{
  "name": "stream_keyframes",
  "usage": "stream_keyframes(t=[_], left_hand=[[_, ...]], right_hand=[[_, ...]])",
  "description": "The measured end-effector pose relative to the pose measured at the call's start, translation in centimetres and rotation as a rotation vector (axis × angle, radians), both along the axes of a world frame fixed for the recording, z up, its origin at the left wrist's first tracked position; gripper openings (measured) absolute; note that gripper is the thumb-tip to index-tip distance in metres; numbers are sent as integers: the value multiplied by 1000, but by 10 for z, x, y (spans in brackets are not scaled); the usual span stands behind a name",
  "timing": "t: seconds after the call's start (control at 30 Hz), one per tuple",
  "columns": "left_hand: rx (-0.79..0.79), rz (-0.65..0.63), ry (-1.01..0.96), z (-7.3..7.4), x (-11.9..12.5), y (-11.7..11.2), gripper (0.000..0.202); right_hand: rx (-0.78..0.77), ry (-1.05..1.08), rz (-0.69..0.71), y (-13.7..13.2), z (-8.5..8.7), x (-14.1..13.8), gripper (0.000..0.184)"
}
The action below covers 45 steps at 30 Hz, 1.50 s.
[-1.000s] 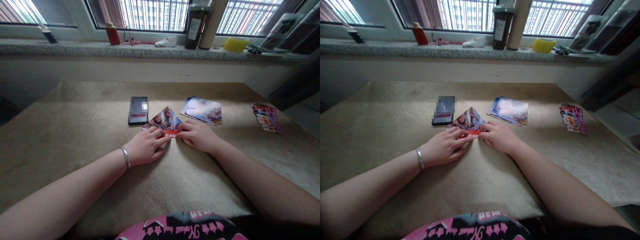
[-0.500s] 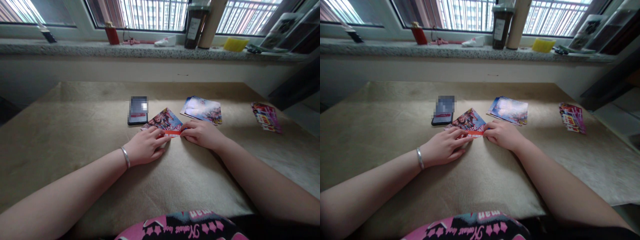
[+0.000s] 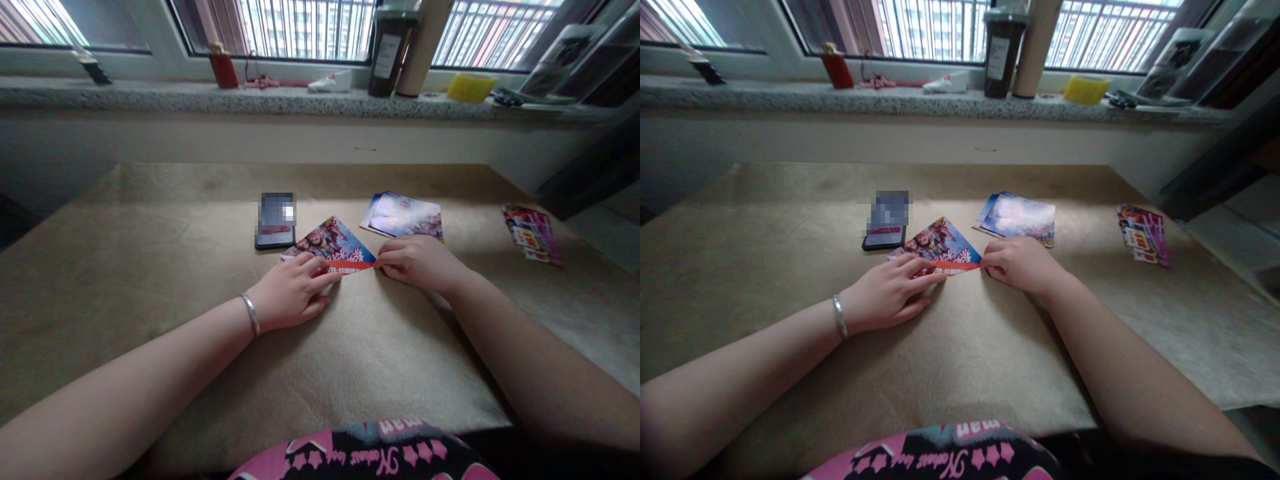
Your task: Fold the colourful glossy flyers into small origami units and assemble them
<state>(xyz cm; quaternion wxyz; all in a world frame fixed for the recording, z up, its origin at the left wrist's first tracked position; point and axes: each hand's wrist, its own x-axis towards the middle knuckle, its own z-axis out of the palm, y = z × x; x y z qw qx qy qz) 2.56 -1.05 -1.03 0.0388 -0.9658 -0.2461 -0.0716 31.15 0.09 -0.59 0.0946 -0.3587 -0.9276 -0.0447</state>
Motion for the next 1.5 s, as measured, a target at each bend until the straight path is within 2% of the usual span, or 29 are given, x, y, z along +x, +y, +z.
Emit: stream_keyframes(t=[0.27, 0.53, 1.1, 1.23, 1.3, 1.37, 1.43, 1.5], left_hand=[[-5, -1, 0, 0, 1, 1, 40], [-8, 1, 6, 0, -1, 0, 41], [-3, -6, -5, -2, -1, 1, 41], [-9, 0, -3, 0, 0, 1, 41], [-16, 2, 0, 1, 0, 0, 42], [-19, 3, 2, 2, 0, 0, 41], [-16, 4, 6, 2, 0, 0, 41], [-11, 6, 9, 1, 0, 0, 41]], right_hand=[[1, -12, -30, 0, 2, 6, 21], [2, -68, -2, 1, 4, 11, 20], [-92, -4, -73, -3, 8, 11, 22], [-102, 6, -164, -5, 7, 11, 19], [-102, 15, -272, -5, 4, 8, 16], [-150, 114, -397, -4, -1, 2, 14], [-217, 201, -400, -2, -6, -5, 13], [-205, 201, -406, 0, -10, -11, 14]])
